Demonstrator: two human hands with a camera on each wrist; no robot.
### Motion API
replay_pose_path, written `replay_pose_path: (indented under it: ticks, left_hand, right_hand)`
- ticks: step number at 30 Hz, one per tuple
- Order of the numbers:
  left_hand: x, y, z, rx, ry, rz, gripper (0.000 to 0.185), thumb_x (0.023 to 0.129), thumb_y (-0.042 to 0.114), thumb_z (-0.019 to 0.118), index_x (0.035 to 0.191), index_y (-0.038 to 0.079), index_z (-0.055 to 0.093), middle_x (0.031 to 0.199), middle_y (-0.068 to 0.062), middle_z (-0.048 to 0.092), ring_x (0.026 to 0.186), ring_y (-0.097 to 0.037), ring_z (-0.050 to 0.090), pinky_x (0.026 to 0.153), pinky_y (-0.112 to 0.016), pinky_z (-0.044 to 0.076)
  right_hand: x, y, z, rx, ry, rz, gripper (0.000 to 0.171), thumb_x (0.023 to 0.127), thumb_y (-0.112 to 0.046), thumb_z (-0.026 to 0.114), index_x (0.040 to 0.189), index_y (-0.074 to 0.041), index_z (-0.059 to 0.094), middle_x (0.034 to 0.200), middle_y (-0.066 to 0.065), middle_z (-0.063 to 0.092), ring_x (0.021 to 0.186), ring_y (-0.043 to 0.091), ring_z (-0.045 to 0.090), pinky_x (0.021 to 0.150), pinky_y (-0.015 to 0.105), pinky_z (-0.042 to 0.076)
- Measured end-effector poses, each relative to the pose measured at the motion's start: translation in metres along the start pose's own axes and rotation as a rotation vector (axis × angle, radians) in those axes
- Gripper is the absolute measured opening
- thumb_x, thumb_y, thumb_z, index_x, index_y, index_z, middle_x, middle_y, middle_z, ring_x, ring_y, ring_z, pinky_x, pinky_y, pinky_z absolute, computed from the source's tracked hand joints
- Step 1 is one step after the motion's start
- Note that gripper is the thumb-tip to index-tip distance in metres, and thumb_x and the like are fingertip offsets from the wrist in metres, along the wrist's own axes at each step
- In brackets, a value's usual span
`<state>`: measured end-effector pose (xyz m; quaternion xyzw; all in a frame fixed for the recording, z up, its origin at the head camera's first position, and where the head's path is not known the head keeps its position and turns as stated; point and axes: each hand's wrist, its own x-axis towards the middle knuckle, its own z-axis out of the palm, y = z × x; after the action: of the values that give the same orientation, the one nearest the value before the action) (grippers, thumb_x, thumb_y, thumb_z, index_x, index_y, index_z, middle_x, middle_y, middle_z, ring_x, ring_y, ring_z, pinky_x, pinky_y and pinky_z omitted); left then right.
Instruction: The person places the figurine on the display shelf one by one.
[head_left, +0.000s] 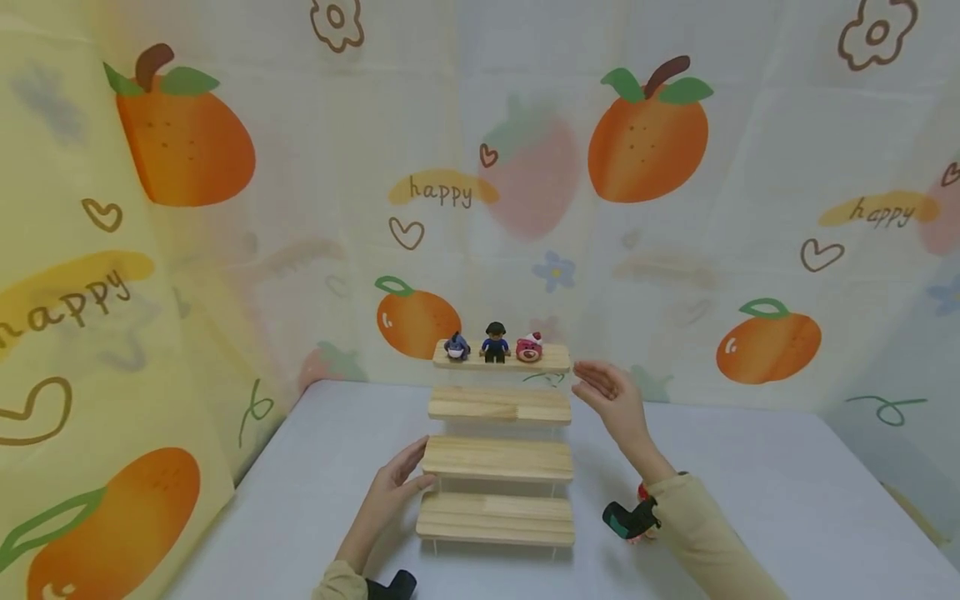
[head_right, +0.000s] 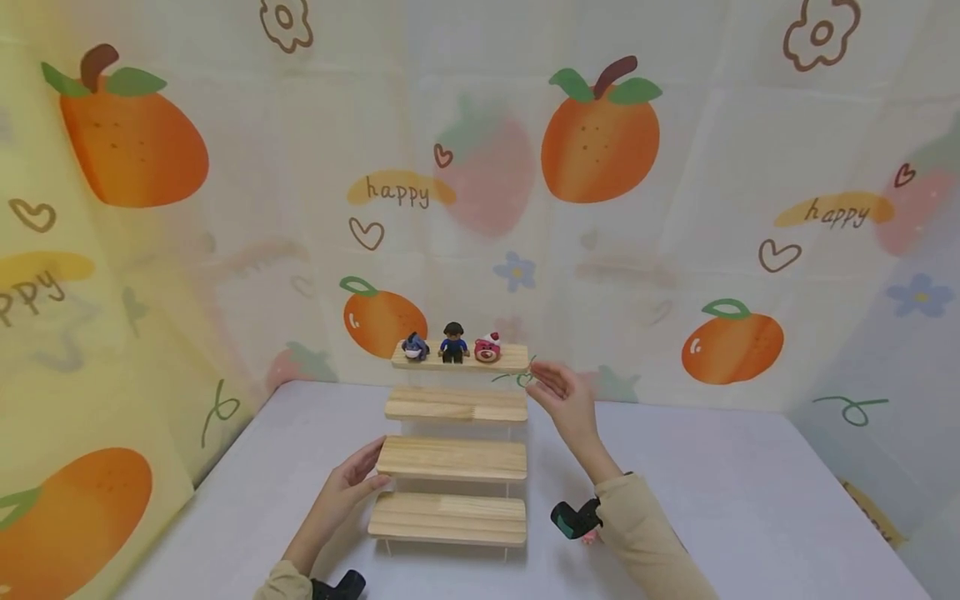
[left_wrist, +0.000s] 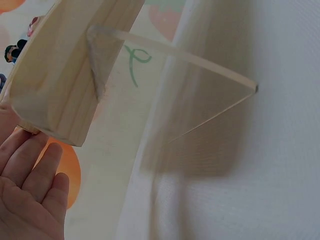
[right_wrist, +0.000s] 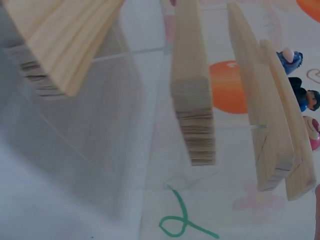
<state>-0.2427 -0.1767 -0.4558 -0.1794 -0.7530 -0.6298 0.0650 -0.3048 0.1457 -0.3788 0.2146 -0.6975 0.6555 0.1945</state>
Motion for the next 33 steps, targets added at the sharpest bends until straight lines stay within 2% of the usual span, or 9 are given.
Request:
replay_pose_path:
  ticks: [5,11,12,18,20,22,26,29,33]
  left_hand:
    - [0.008,-0.014,-0.003,0.006,0.0,0.011,0.058,0.081,0.007,0.065,0.131,-0.007,0.037,0.135,-0.02,0.036,0.124,-0.032,0.032,0.102,-0.042,0.023]
    - [0.014,-0.021,-0.007,0.01,0.012,0.033,0.058,0.081,0.009,0.065,0.132,-0.004,0.039,0.135,-0.016,0.038,0.124,-0.028,0.033,0.103,-0.039,0.023]
    - [0.013,-0.021,-0.007,0.01,0.011,0.029,0.058,0.081,0.008,0.065,0.131,-0.004,0.039,0.134,-0.017,0.038,0.124,-0.028,0.033,0.103,-0.039,0.023]
    - [0.003,-0.007,-0.002,-0.002,-0.016,0.015,0.056,0.082,0.0,0.062,0.13,-0.011,0.035,0.133,-0.024,0.035,0.123,-0.035,0.031,0.102,-0.041,0.022]
    - [0.001,0.0,0.0,0.005,-0.014,0.004,0.056,0.082,0.0,0.062,0.13,-0.012,0.035,0.133,-0.025,0.035,0.123,-0.036,0.031,0.102,-0.043,0.023]
    - [0.001,0.004,0.002,0.021,-0.006,-0.005,0.057,0.082,0.002,0.062,0.13,-0.011,0.035,0.133,-0.025,0.035,0.122,-0.036,0.032,0.102,-0.043,0.023]
    - [0.002,0.003,0.004,0.03,-0.004,-0.006,0.057,0.082,0.002,0.063,0.129,-0.011,0.035,0.133,-0.025,0.035,0.122,-0.036,0.032,0.101,-0.044,0.024]
    - [0.002,-0.008,0.003,0.013,-0.01,-0.003,0.057,0.082,0.003,0.063,0.13,-0.011,0.035,0.134,-0.023,0.035,0.123,-0.035,0.031,0.102,-0.044,0.023]
    - [0.004,-0.026,0.0,0.01,0.005,0.014,0.058,0.082,0.004,0.063,0.132,-0.008,0.035,0.134,-0.019,0.036,0.123,-0.032,0.032,0.101,-0.041,0.023]
  right_hand:
    - [-0.007,0.001,-0.003,0.037,0.028,0.01,0.034,0.079,0.008,0.063,0.11,0.015,0.052,0.111,0.032,0.052,0.099,0.014,0.057,0.084,0.026,0.047]
    - [-0.011,0.005,-0.008,0.079,0.028,-0.026,0.033,0.081,-0.001,0.065,0.109,0.012,0.054,0.111,0.029,0.054,0.1,0.021,0.057,0.083,0.026,0.047]
    - [-0.011,0.026,-0.014,0.121,0.004,-0.041,0.034,0.081,-0.004,0.066,0.11,0.008,0.055,0.112,0.026,0.055,0.101,0.021,0.057,0.083,0.026,0.047]
    - [-0.027,0.032,-0.026,0.156,-0.046,-0.04,0.036,0.081,-0.008,0.067,0.113,0.003,0.056,0.113,0.017,0.058,0.102,0.018,0.056,0.082,0.024,0.048]
    - [-0.035,0.006,-0.025,0.078,-0.018,0.003,0.038,0.081,-0.006,0.067,0.113,0.007,0.054,0.112,0.019,0.058,0.101,0.018,0.057,0.081,0.025,0.048]
    - [-0.039,0.009,-0.032,0.084,-0.032,-0.002,0.039,0.081,-0.004,0.066,0.115,0.008,0.053,0.112,0.017,0.058,0.102,0.018,0.056,0.082,0.026,0.048]
    - [-0.047,0.057,-0.059,0.015,-0.045,-0.053,0.038,0.081,-0.002,0.065,0.117,0.001,0.055,0.114,0.015,0.058,0.102,0.019,0.056,0.08,0.024,0.048]
    - [-0.056,0.092,-0.077,-0.041,-0.041,-0.044,0.036,0.082,-0.002,0.064,0.117,-0.003,0.056,0.114,0.014,0.058,0.102,0.021,0.056,0.081,0.026,0.048]
    - [-0.069,0.092,-0.082,-0.03,-0.055,-0.016,0.033,0.082,-0.002,0.064,0.115,-0.002,0.057,0.113,0.014,0.059,0.101,0.024,0.057,0.081,0.025,0.048]
